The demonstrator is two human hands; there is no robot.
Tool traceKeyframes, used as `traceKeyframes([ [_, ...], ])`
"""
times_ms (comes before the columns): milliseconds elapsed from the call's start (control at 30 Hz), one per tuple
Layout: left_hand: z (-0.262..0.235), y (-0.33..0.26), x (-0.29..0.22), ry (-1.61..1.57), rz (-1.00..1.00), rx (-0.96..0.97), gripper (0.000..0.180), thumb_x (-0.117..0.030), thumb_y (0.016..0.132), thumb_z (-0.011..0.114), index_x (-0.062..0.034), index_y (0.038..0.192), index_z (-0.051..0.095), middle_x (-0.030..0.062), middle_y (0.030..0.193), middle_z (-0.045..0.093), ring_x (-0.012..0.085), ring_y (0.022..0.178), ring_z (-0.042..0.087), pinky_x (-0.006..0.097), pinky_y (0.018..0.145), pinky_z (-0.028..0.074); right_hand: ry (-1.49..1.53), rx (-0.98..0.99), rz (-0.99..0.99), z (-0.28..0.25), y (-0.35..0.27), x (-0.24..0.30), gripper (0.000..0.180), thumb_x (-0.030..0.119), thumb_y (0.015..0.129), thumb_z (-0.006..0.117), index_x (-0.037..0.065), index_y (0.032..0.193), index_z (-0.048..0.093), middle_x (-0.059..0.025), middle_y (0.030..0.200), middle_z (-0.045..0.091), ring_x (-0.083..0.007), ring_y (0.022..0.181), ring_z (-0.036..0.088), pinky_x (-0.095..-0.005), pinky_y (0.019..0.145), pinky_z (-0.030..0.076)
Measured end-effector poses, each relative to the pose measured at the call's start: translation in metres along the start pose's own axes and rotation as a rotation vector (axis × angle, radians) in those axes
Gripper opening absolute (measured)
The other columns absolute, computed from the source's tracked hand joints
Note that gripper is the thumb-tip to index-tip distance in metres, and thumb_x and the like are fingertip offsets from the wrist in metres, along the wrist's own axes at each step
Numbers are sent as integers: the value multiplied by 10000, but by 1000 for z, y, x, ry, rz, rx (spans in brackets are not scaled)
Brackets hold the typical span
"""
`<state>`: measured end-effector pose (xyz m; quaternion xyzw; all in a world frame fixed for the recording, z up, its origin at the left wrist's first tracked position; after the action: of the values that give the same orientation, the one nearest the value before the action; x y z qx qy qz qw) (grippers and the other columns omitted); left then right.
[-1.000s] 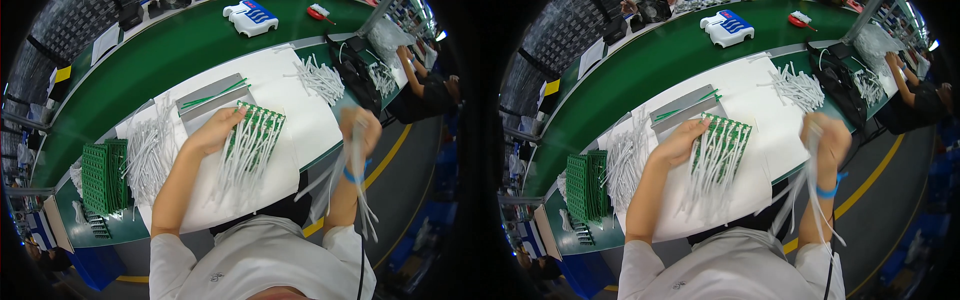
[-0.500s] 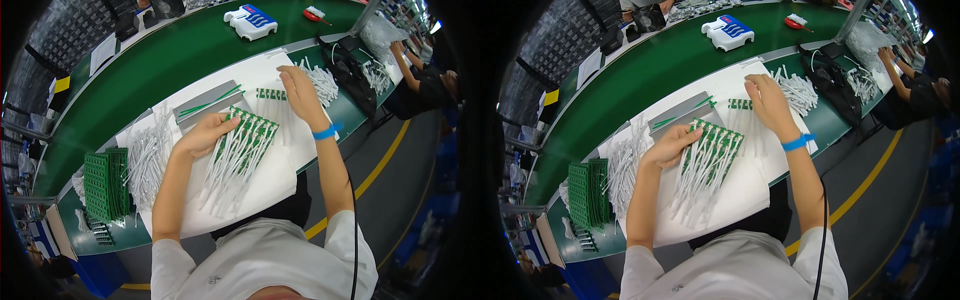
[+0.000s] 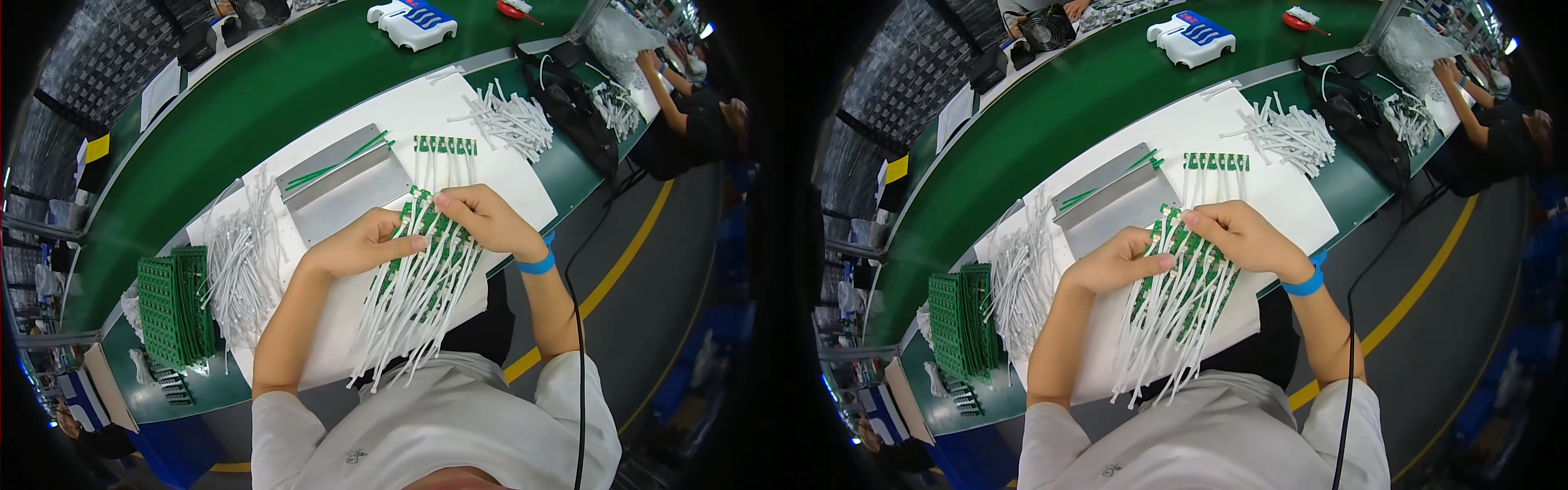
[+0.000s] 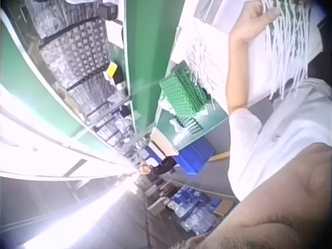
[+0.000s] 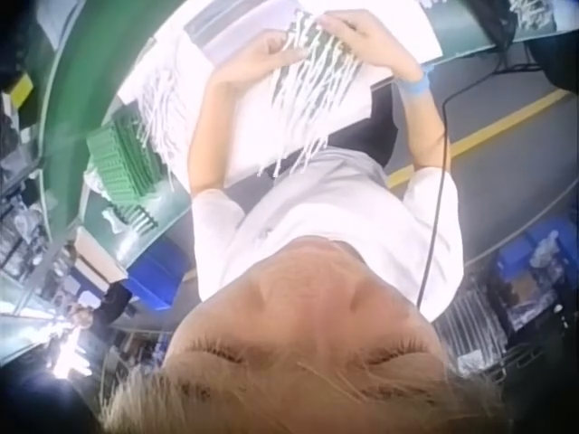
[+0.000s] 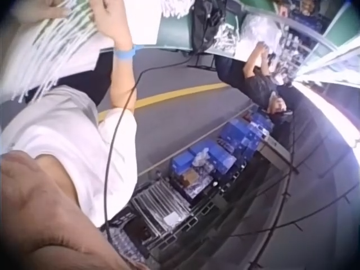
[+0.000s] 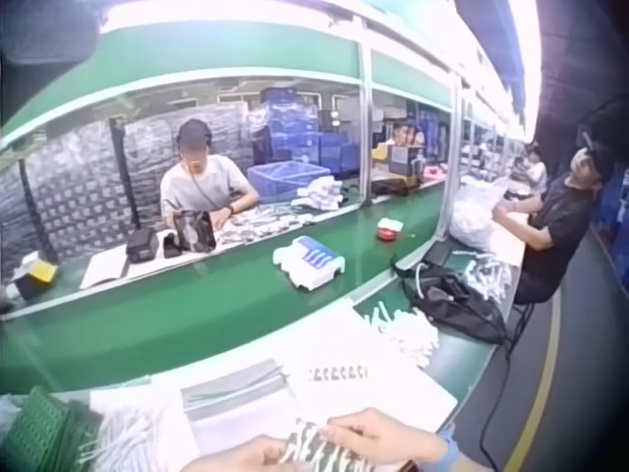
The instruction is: Inserting individual wires into green plastic connector housings at a factory assembly station.
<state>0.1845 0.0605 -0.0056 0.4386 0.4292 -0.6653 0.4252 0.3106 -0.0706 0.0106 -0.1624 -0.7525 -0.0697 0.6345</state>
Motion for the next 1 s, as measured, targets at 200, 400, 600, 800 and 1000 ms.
traceKeyframes([
  [200, -5, 2, 1, 144, 20, -8, 247, -199, 1043, 634, 22, 1147, 677, 6, 1037, 712, 38, 915, 588, 241, 821, 507, 244, 56, 40, 8, 1, -12, 469, 338, 1106, 506, -41, 885, 671, 46, 681, 554, -28, 648, 428, -263, 563, 382],
  [400, -22, 6, 18, 28, 54, -67, 393, -343, 1106, 504, 6, 1190, 662, 6, 1052, 716, 55, 888, 602, 244, 811, 503, -513, -332, -325, -11, 4, 17, 404, 291, 993, 677, 8, 709, 626, -88, 568, 532, -204, 471, 503, -333, 474, 371],
  [600, -24, 6, 7, -24, -7, -236, 418, -363, 1122, 450, -3, 1157, 659, -8, 1044, 699, 44, 890, 594, 218, 790, 488, -746, -522, -713, -10, -11, 47, 350, 287, 758, 881, 82, 635, 626, -32, 551, 499, -198, 461, 489, -311, 456, 355],
  [800, -14, 14, 7, 6, 24, -275, 155, -86, 1048, 576, 26, 1104, 668, 18, 976, 728, 32, 845, 595, 222, 742, 489, -743, -466, -892, -1, -23, 63, 335, 251, 665, 929, 60, 675, 654, -36, 567, 504, -203, 467, 468, -323, 459, 320],
  [1000, -41, 9, 13, -13, 123, -517, 204, -177, 1050, 615, 20, 1041, 670, 56, 867, 758, 39, 723, 625, 224, 659, 487, -197, 0, -771, 12, -35, 77, 321, 198, 672, 958, 30, 658, 685, -46, 583, 586, -183, 464, 496, -309, 447, 305],
])
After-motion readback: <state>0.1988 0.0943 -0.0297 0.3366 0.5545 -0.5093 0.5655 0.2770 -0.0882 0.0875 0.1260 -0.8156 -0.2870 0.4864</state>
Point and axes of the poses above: each hand's wrist, its own y-axis towards the middle knuckle, its own z-axis out of the palm, x = y × z, the point moved 5 cm from there along y, towards the middle knuckle
